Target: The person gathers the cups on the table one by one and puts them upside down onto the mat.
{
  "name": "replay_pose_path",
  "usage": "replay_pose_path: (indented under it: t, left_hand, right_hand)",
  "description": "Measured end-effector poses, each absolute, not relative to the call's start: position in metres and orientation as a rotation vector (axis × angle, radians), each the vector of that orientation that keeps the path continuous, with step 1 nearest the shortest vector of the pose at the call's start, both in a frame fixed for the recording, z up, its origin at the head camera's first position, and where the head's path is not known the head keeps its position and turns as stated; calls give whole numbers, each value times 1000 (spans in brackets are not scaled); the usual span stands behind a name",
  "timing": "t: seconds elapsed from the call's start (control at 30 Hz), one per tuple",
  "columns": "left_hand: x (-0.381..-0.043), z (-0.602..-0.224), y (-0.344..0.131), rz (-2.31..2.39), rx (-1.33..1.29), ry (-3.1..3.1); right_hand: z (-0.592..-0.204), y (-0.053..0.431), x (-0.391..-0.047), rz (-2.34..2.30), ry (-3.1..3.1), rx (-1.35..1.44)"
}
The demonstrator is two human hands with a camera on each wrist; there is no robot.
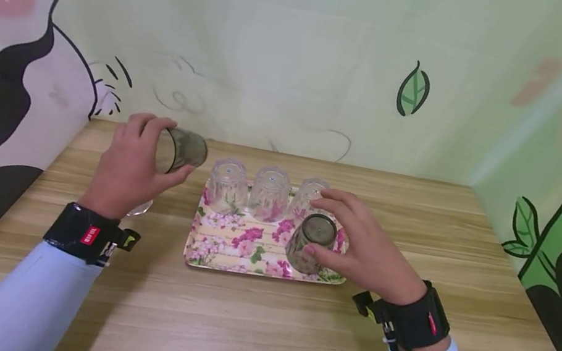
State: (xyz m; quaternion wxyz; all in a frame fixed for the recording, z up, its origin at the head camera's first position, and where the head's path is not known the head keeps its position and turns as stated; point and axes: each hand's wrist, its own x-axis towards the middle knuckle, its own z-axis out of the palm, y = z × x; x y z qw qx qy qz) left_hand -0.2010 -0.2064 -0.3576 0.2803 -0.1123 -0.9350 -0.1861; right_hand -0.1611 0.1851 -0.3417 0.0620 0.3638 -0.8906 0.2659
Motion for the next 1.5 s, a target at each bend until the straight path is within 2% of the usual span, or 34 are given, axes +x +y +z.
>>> replay_pose_path:
  t: [0.97, 1.5]
  left_hand:
    - [-166, -325, -167, -714, -531, -2269]
    - [-154, -327, -140, -805, -645, -2179]
  right_hand:
    - [-340, 187, -162, 757, -2671, 1080]
    - [-338, 187, -163, 763, -2660, 1075]
